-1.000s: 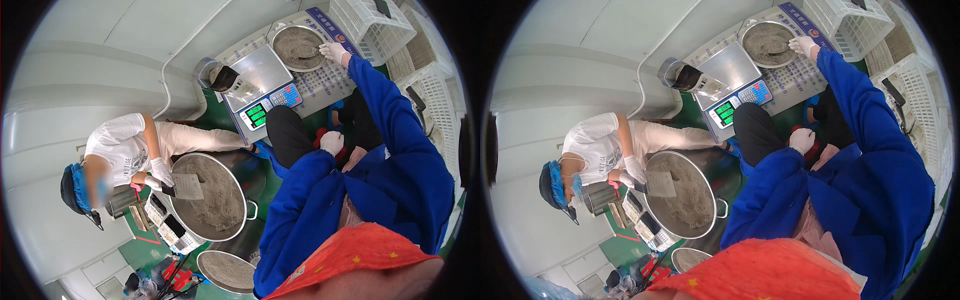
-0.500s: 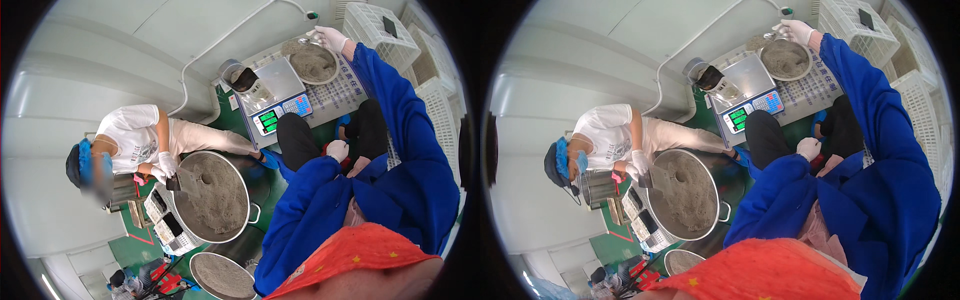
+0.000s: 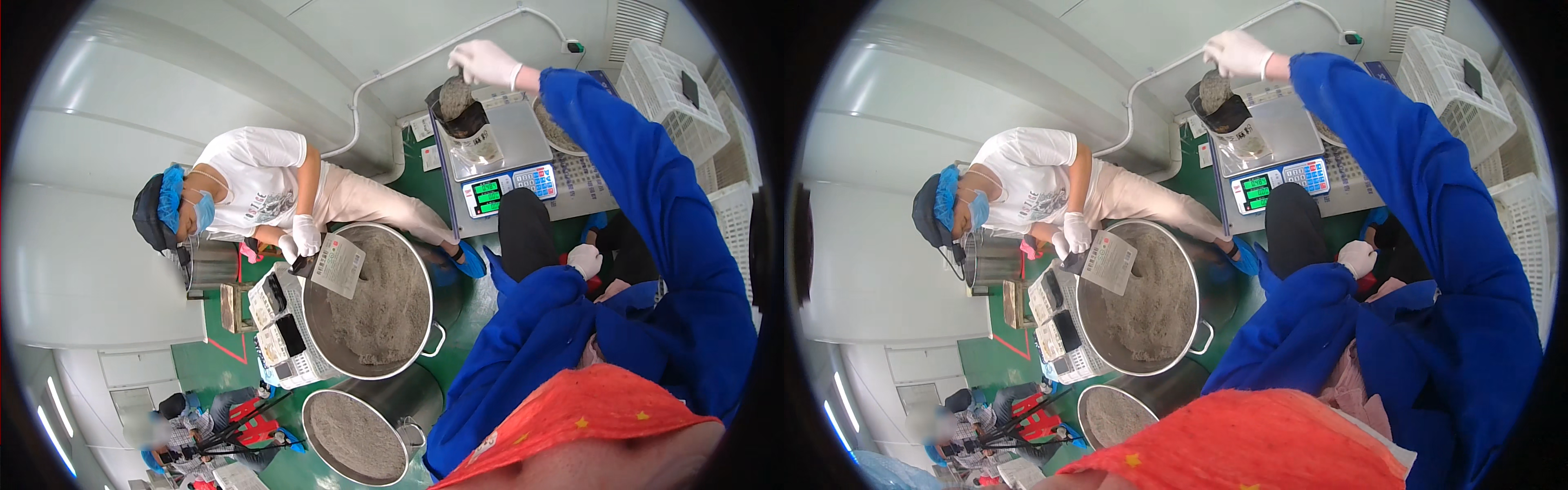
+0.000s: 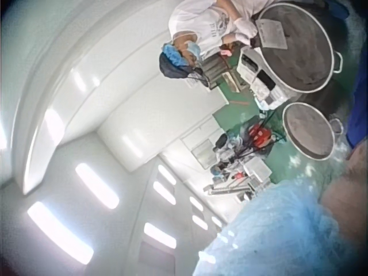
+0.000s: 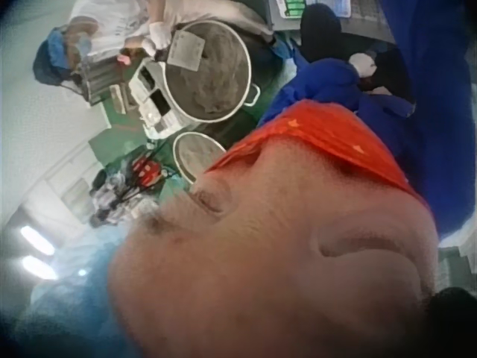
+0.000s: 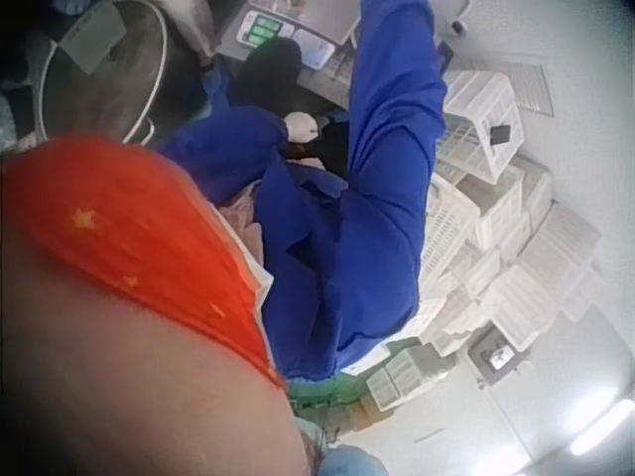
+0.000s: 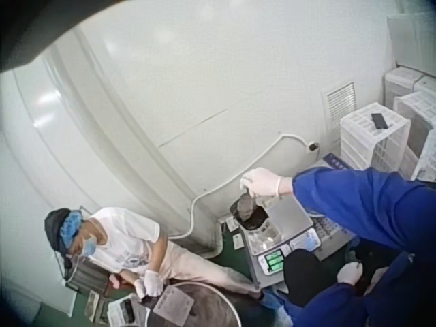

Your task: The recorder and others are scooping gray powder from large pots into plastic bags, weighing them on a digital scale, and organizing the bags into white plastic crates.

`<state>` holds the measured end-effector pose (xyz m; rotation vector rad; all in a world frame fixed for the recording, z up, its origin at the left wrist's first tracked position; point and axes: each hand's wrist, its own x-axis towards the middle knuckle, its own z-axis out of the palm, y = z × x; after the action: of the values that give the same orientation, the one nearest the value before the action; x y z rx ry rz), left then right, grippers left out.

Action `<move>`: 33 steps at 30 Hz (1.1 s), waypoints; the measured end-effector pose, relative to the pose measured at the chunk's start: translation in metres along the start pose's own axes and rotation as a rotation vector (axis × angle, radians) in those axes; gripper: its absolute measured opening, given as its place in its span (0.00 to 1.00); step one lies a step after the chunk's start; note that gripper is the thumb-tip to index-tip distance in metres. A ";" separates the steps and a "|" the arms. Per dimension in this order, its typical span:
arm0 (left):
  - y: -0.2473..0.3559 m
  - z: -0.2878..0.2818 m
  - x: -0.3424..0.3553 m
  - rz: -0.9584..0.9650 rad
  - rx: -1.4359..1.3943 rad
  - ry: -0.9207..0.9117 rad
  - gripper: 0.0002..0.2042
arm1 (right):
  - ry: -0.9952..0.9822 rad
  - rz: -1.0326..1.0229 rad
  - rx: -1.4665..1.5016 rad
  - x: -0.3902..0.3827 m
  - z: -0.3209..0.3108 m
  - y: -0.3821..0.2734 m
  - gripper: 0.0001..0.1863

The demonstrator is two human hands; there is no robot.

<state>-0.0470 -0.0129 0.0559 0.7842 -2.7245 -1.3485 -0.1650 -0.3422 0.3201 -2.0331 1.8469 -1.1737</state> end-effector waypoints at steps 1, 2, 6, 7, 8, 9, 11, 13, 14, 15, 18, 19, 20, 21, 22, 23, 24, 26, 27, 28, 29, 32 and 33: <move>0.001 0.001 0.001 0.001 -0.004 -0.004 0.15 | 0.102 -0.476 -0.371 -0.005 0.008 0.002 0.12; -0.006 -0.003 -0.001 -0.018 0.013 0.000 0.15 | 0.089 -0.488 -0.346 -0.007 0.021 -0.019 0.12; -0.015 -0.001 0.000 -0.041 0.041 0.022 0.14 | -0.079 -0.462 -0.439 -0.018 0.023 -0.047 0.08; -0.014 0.000 0.003 -0.048 0.025 0.019 0.14 | 0.032 -0.499 -0.422 -0.019 0.012 -0.040 0.09; -0.014 0.002 0.003 -0.056 0.044 0.028 0.14 | 0.102 -0.425 -0.315 -0.020 0.004 -0.034 0.09; -0.015 0.003 0.003 -0.066 0.063 0.038 0.14 | 0.171 -0.348 -0.209 -0.021 -0.004 -0.028 0.10; -0.030 0.001 -0.001 -0.081 0.055 0.078 0.13 | 0.161 0.144 0.300 -0.018 -0.030 -0.036 0.22; -0.016 0.006 0.008 -0.053 0.076 0.030 0.13 | 0.247 0.313 0.422 -0.024 -0.064 0.023 0.21; -0.015 0.007 0.006 -0.052 0.069 0.019 0.13 | 0.236 0.329 0.421 -0.032 -0.073 0.045 0.21; -0.015 0.006 0.006 -0.052 0.067 0.014 0.14 | 0.249 0.391 0.436 -0.039 -0.082 0.063 0.20; -0.017 0.004 0.003 -0.071 0.094 -0.053 0.14 | 0.265 0.513 0.539 -0.064 -0.092 0.105 0.18; -0.019 0.006 0.001 -0.078 0.092 -0.055 0.14 | 0.274 0.563 0.622 -0.068 -0.091 0.111 0.18; -0.022 0.007 0.000 -0.084 0.101 -0.060 0.14 | 0.279 0.613 0.677 -0.072 -0.091 0.110 0.17; -0.024 0.008 -0.001 -0.088 0.111 -0.065 0.14 | 0.276 0.617 0.682 -0.071 -0.086 0.123 0.17; -0.010 0.013 0.006 -0.045 0.109 -0.082 0.14 | -0.008 0.390 1.256 -0.078 -0.108 0.154 0.16; -0.007 0.015 0.008 -0.039 0.117 -0.100 0.14 | -0.348 0.095 1.815 -0.081 -0.112 0.164 0.16; -0.003 0.017 0.010 -0.030 0.124 -0.119 0.14 | -0.333 0.098 1.805 -0.085 -0.120 0.173 0.16; -0.008 0.019 0.007 -0.036 0.117 -0.091 0.15 | -0.356 0.123 1.836 -0.076 -0.111 0.155 0.15; -0.011 0.020 0.006 -0.037 0.108 -0.058 0.15 | -0.353 0.121 1.840 -0.073 -0.107 0.142 0.15; -0.020 0.016 0.001 -0.061 0.114 -0.055 0.15 | -0.036 0.381 1.351 -0.068 -0.092 0.115 0.15; -0.024 0.012 -0.002 -0.079 0.104 -0.062 0.15 | 0.262 0.593 0.813 -0.068 -0.087 0.096 0.15; -0.019 0.000 -0.004 -0.046 0.080 -0.051 0.14 | 0.284 0.501 0.466 -0.084 -0.076 0.088 0.17; -0.020 -0.005 -0.006 -0.032 0.057 -0.021 0.13 | 0.263 0.380 0.148 -0.097 -0.067 0.089 0.16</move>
<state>-0.0324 -0.0242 0.0455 0.8254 -2.7902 -1.2969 -0.2697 -0.2503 0.2706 -1.4211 2.0693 -1.4612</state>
